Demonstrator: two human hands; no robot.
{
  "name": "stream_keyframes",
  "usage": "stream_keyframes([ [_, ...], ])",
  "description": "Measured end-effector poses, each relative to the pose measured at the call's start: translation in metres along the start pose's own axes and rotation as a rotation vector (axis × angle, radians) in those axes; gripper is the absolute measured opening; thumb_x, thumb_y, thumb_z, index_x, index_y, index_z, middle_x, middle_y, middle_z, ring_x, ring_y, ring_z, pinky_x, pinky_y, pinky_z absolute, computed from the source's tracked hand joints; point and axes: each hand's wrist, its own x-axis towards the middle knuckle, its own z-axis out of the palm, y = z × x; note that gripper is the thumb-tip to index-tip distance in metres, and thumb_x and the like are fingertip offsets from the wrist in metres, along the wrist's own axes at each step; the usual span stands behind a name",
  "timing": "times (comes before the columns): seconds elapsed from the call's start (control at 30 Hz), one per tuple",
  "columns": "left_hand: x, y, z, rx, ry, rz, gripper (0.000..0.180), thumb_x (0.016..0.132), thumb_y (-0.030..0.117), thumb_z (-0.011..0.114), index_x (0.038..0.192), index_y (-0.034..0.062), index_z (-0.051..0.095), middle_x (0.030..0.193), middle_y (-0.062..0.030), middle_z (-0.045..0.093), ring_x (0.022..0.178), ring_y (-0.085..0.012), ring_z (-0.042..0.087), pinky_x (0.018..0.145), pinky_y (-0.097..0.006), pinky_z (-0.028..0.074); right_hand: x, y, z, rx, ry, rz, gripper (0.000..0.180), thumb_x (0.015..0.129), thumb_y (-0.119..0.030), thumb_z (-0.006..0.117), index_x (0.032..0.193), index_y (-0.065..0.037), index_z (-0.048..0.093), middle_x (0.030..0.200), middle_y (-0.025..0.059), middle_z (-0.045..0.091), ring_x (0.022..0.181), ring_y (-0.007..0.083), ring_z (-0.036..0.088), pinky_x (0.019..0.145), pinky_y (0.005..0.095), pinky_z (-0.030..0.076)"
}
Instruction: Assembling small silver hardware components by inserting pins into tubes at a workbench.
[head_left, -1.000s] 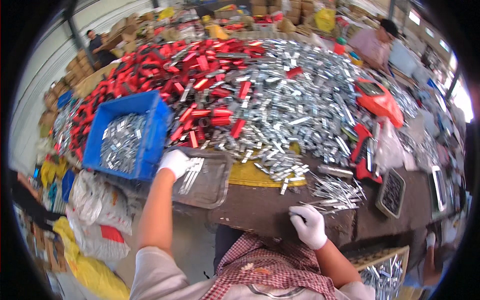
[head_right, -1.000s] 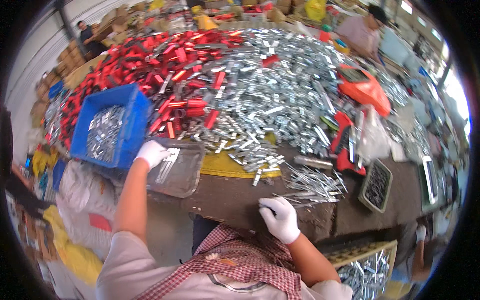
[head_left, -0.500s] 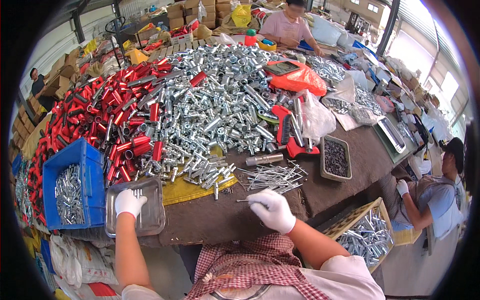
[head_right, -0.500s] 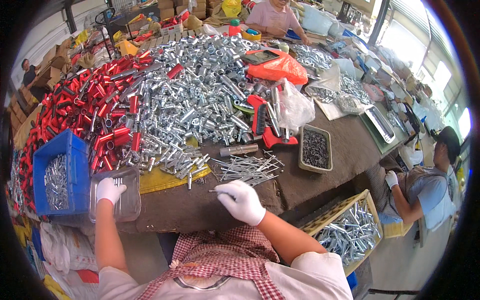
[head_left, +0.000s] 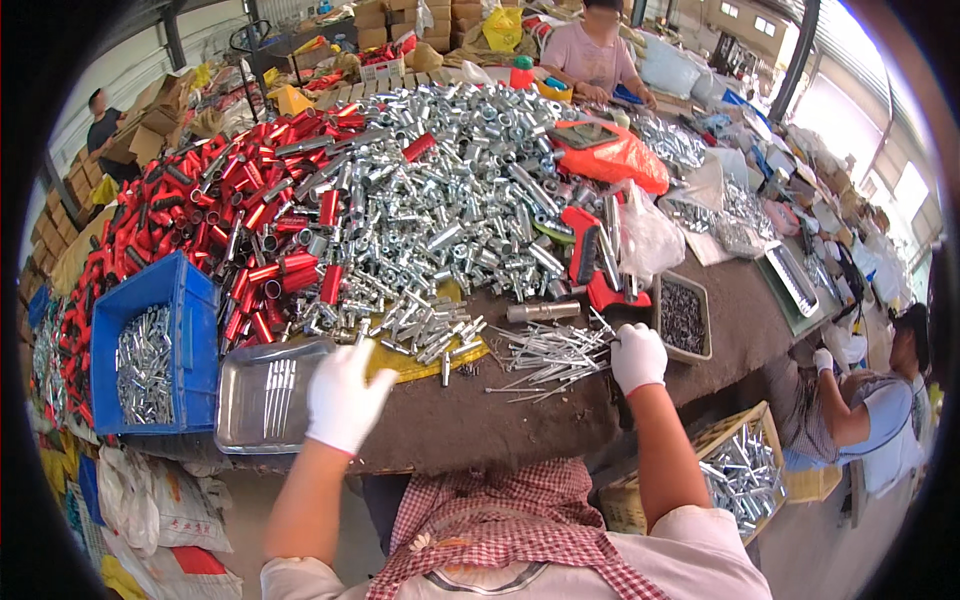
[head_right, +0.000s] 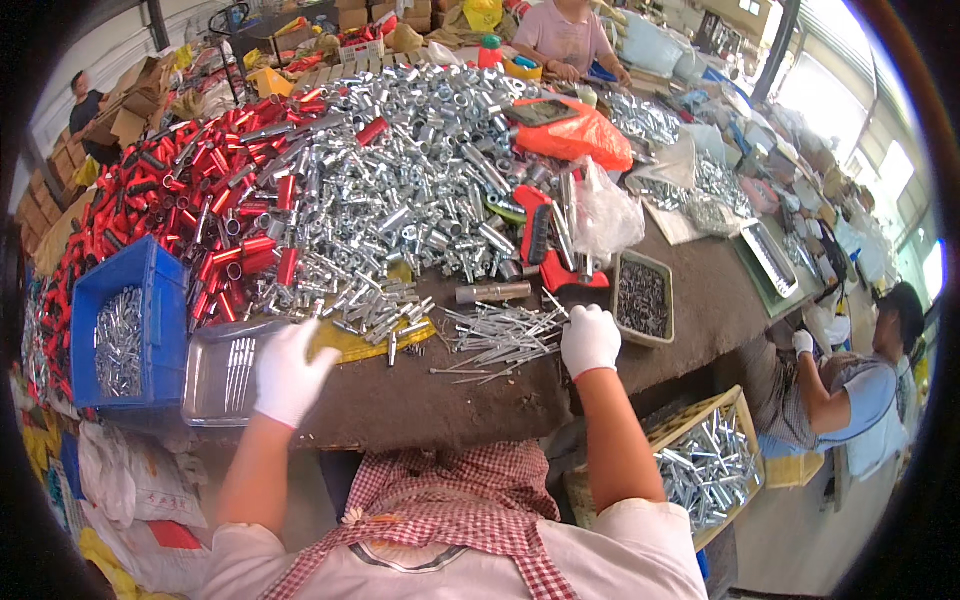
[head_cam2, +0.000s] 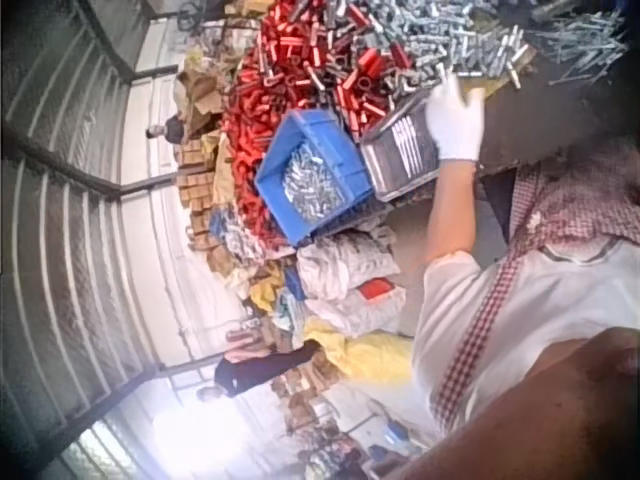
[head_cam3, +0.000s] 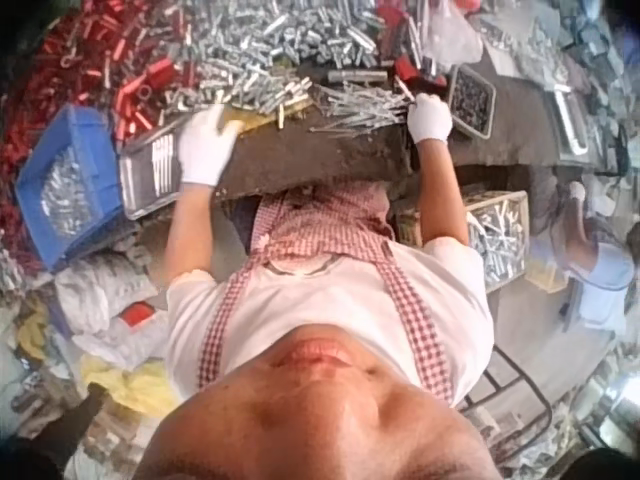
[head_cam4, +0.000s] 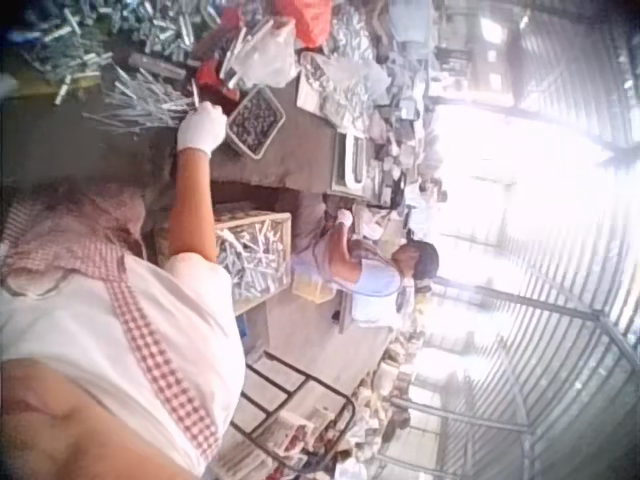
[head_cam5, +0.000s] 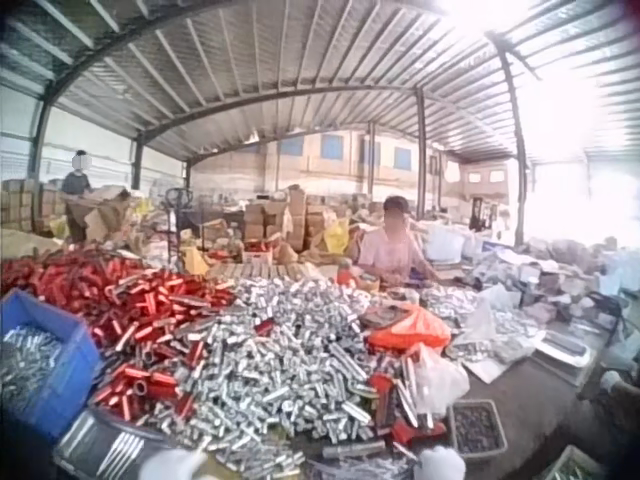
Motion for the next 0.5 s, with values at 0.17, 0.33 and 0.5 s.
stream_keyframes([
  [0.17,0.008,0.036,0.050,-0.018,-0.332,-0.106,0.044,0.081,0.034,0.076,0.107,0.0024,0.060,0.092,-0.0218,0.069,0.086,-0.0402,0.068,0.076,-0.050,0.054,0.015,-0.023,-0.004,-0.029,-0.246,0.215,0.019,0.092,-0.017,0.057,0.100,-0.004,0.068,0.107,0.0197,0.069,0.103,0.0368,0.069,0.088,0.0450,0.057],
  [0.33,0.012,0.043,0.082,-0.026,-0.375,-0.143,0.042,0.082,0.026,0.075,0.110,-0.0007,0.057,0.097,-0.0228,0.069,0.092,-0.0408,0.069,0.081,-0.050,0.054,0.016,-0.013,-0.018,0.097,-0.309,0.214,0.029,0.089,-0.021,0.057,0.104,0.000,0.071,0.102,0.0257,0.072,0.101,0.0403,0.070,0.090,0.0477,0.055],
  [0.5,0.003,0.039,0.079,-0.089,-0.267,-0.138,0.025,0.084,0.010,0.067,0.105,-0.0008,0.061,0.100,-0.0229,0.067,0.094,-0.0416,0.066,0.083,-0.050,0.053,0.012,-0.018,-0.051,0.318,0.130,0.148,0.015,0.093,-0.018,0.058,0.090,-0.003,0.061,0.082,0.0238,0.070,0.082,0.0450,0.069,0.075,0.0533,0.055],
])
